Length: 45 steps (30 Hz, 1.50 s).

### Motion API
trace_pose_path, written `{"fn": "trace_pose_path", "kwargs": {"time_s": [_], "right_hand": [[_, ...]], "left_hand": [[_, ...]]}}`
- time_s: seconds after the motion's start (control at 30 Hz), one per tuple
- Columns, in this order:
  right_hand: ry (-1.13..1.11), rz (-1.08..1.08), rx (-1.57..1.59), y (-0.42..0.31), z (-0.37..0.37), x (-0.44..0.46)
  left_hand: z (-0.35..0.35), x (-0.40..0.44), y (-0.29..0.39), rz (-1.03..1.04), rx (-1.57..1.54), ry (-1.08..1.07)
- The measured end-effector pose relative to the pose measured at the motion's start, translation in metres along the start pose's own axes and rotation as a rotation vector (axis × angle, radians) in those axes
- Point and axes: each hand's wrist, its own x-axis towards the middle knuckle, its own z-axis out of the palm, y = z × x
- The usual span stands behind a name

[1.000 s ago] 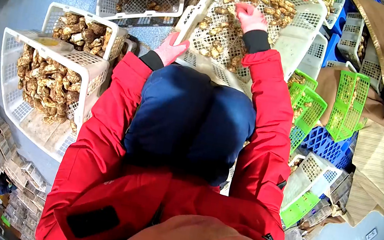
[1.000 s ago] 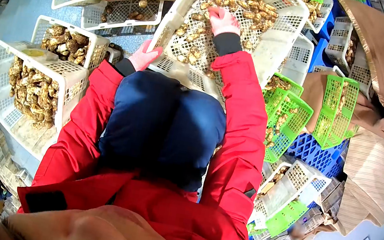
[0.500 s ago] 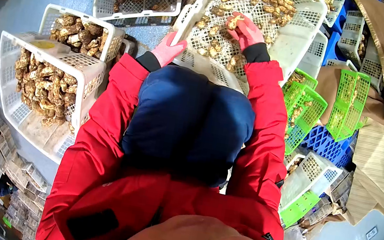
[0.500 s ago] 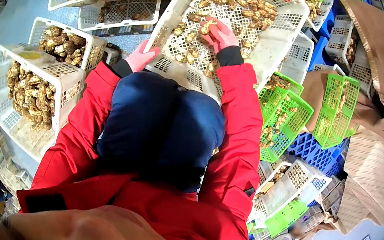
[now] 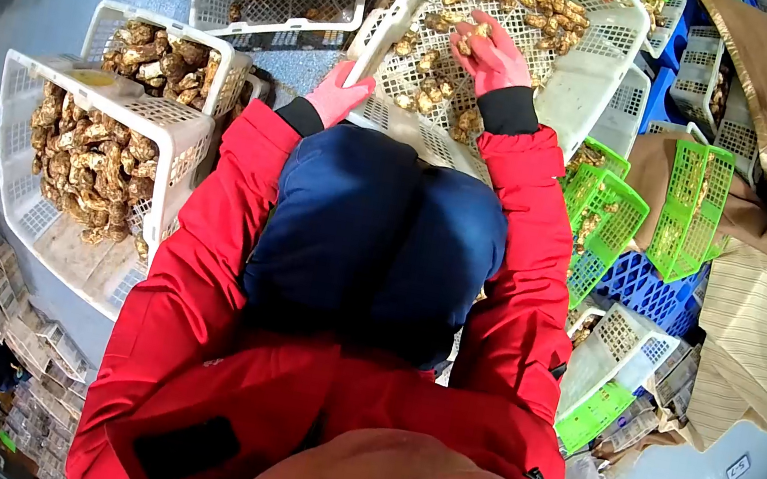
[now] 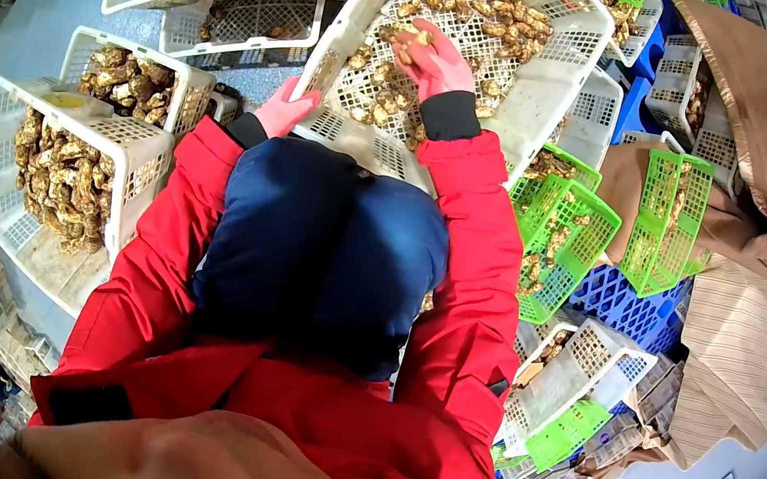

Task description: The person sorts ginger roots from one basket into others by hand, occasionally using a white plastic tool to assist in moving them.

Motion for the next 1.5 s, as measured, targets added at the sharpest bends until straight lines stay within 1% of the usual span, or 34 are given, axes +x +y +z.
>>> {"fn": "trace_pose_path", "kwargs": {"time_s": [0.07, 0.1, 0.13, 0.2, 0.23, 0.27, 0.3, 0.33, 0.4, 0.47, 0.53, 0.57, 0.6, 0.67, 0.7, 0.73, 0.8, 0.83, 0.87, 0.93, 1.03, 1.07, 1.1, 1.17, 1.2, 1.23, 1.27, 1.3, 1.33, 1.4, 1.47, 1.5], "right_hand": [[-0.059, -0.048, -0.041, -0.018, 0.035, 0.009], [-0.16, -0.111, -0.118, -0.026, 0.053, 0.016], [-0.212, -0.158, -0.133, -0.029, 0.067, 0.023], [-0.211, -0.289, -0.441, -0.036, 0.07, 0.039], [-0.022, -0.298, -0.637, -0.039, 0.069, 0.039], [0.143, -0.264, -0.994, -0.035, 0.05, 0.047], [0.196, -0.044, -1.226, -0.027, 0.032, 0.05], [0.247, 0.188, -1.448, -0.017, 0.022, 0.052], [0.239, 0.217, -1.672, 0.03, 0.001, 0.048], [0.071, 0.352, -1.845, 0.054, 0.01, 0.043], [0.024, 0.328, -1.883, 0.077, 0.009, 0.039], [0.049, 0.327, -1.866, 0.075, 0.01, 0.038], [0.067, 0.254, -1.785, 0.075, 0.001, 0.04], [0.154, 0.232, -1.522, 0.069, -0.016, 0.041], [0.111, 0.248, -1.016, 0.064, -0.026, 0.037], [0.002, 0.28, -0.35, 0.061, -0.029, 0.032], [-0.196, 0.182, 0.014, 0.048, -0.039, 0.02], [-0.102, 0.161, 0.128, 0.036, -0.024, 0.005], [-0.124, 0.136, 0.182, 0.026, -0.017, -0.001], [-0.076, 0.092, 0.204, 0.018, -0.005, -0.005], [-0.101, 0.021, 0.109, 0.011, 0.003, -0.002], [-0.109, 0.027, 0.076, 0.008, 0.003, -0.002], [-0.116, 0.032, 0.042, 0.005, 0.002, -0.002], [-0.107, 0.037, 0.015, -0.004, 0.001, -0.011], [-0.078, 0.044, -0.077, -0.011, 0.0, -0.017], [-0.054, 0.045, -0.112, -0.017, -0.003, -0.026], [-0.03, 0.045, -0.15, -0.024, -0.008, -0.037], [-0.048, 0.037, -0.12, -0.03, -0.017, -0.052], [0.05, 0.043, -0.228, -0.039, -0.017, -0.07], [0.179, 0.048, -0.361, -0.051, -0.027, -0.116], [0.243, 0.123, -0.585, -0.051, -0.051, -0.163], [0.237, 0.175, -0.573, -0.049, -0.058, -0.189]], "left_hand": [[-0.002, -0.001, 0.013, -0.02, 0.033, -0.085], [-0.002, -0.001, 0.011, -0.002, 0.029, -0.067], [-0.001, 0.0, 0.008, 0.016, 0.025, -0.047], [-0.001, 0.001, -0.001, 0.033, 0.006, -0.038], [-0.003, 0.003, -0.007, 0.036, -0.008, -0.048], [-0.003, 0.003, -0.004, 0.038, -0.022, -0.056], [-0.002, 0.002, -0.002, -0.014, -0.027, -0.052], [-0.002, 0.003, -0.004, 0.0, -0.032, -0.024], [-0.001, 0.002, -0.01, 0.021, -0.04, 0.029], [-0.002, 0.001, -0.006, 0.028, 0.004, -0.021], [-0.004, 0.002, 0.004, 0.04, 0.049, -0.072], [-0.004, 0.0, 0.009, -0.059, -0.002, -0.106], [-0.004, -0.001, 0.005, -0.067, -0.023, -0.088], [-0.004, 0.001, -0.005, -0.078, -0.062, -0.056], [-0.006, 0.0, -0.006, -0.097, -0.083, -0.077], [-0.006, 0.0, -0.008, -0.09, -0.074, -0.052], [-0.002, 0.002, -0.012, -0.068, -0.059, -0.009], [-0.001, 0.0, 0.005, -0.068, -0.083, -0.071], [0.0, 0.001, 0.003, -0.059, -0.055, -0.057], [-0.001, 0.001, 0.001, -0.042, 0.002, -0.024], [-0.004, 0.005, -0.004, 0.0, 0.033, -0.054], [-0.004, 0.005, -0.008, 0.004, 0.028, -0.058], [-0.004, 0.004, -0.014, -0.06, -0.061, -0.021], [-0.005, 0.004, -0.012, -0.06, -0.012, -0.04], [-0.007, 0.004, -0.011, -0.061, 0.012, -0.051], [-0.011, 0.007, -0.02, -0.02, 0.028, -0.06], [-0.005, -0.001, -0.007, -0.099, -0.213, -0.06], [-0.007, 0.0, -0.002, -0.115, -0.141, -0.102], [-0.01, 0.003, -0.001, -0.131, -0.07, -0.143], [-0.008, 0.004, -0.011, -0.133, -0.175, -0.101], [-0.008, 0.004, -0.01, -0.133, -0.213, -0.084], [-0.01, 0.005, -0.008, -0.132, -0.082, -0.106]]}}
